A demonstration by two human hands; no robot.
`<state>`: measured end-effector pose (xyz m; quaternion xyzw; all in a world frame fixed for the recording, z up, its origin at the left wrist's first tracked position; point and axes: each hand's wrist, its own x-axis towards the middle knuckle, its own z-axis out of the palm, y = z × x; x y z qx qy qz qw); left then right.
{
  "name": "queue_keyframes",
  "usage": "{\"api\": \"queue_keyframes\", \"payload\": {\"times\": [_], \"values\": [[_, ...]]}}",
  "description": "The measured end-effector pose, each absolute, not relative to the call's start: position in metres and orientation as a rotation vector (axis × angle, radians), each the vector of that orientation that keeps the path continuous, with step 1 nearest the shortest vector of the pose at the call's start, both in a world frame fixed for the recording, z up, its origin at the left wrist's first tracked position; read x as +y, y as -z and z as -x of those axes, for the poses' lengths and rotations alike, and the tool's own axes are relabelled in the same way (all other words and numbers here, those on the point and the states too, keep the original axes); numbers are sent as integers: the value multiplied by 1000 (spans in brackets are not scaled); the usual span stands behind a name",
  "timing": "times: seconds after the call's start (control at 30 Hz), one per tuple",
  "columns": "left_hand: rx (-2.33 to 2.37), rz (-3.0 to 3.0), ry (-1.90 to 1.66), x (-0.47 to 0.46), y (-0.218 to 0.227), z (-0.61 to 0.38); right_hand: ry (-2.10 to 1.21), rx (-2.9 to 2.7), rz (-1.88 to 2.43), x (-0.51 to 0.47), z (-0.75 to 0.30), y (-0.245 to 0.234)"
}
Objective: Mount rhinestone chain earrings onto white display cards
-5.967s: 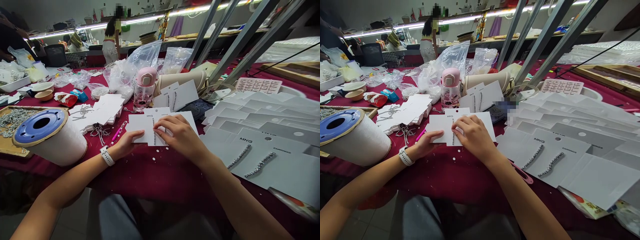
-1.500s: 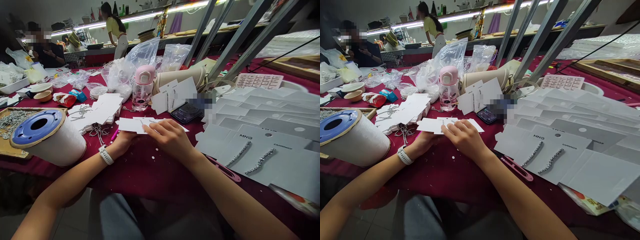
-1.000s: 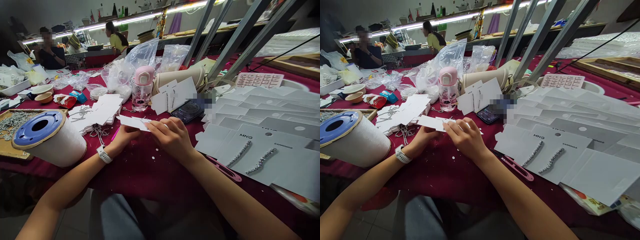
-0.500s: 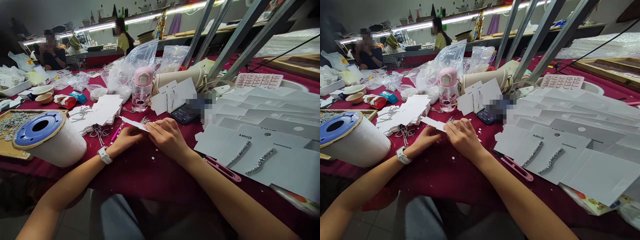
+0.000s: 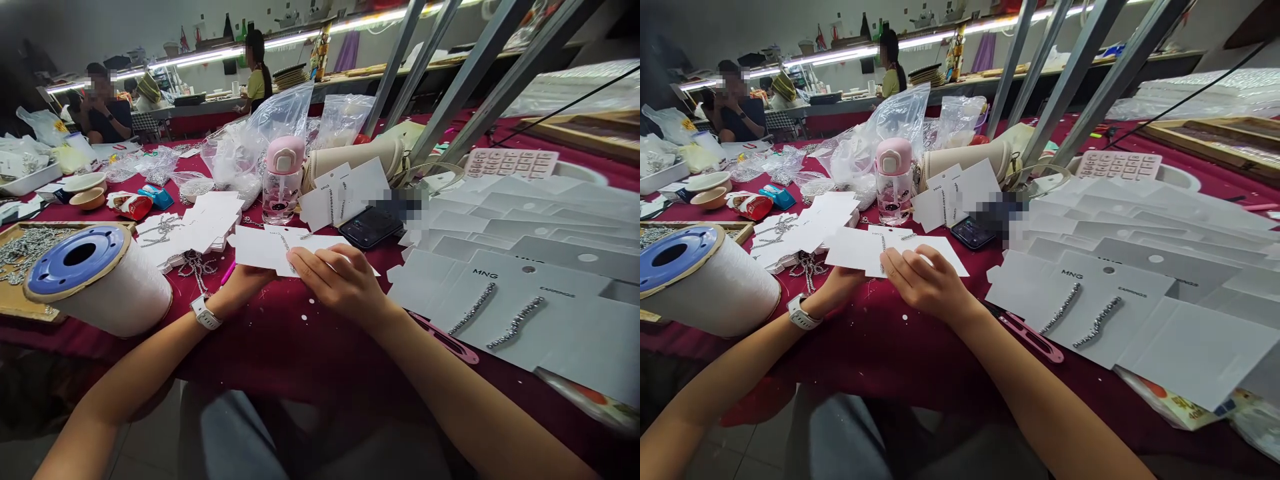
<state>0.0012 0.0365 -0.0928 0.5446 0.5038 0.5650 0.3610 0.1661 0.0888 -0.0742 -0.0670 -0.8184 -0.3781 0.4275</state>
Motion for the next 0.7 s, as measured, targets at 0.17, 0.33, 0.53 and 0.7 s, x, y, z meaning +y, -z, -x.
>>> {"api": "queue_keyframes", "payload": {"times": [0.17, 0.33, 0.53, 0.7], "values": [[1550, -1802, -1264, 34, 85, 3, 945, -2011, 160, 83, -168, 74], [1671, -1853, -1166, 27, 82, 4, 953, -1977, 116, 81, -167, 74], [2046, -2587, -535, 20, 81, 4, 982, -1969, 52, 81, -166, 73], [2101, -2982, -265, 17, 83, 7, 1006, -1977, 30, 80, -166, 73]]}}
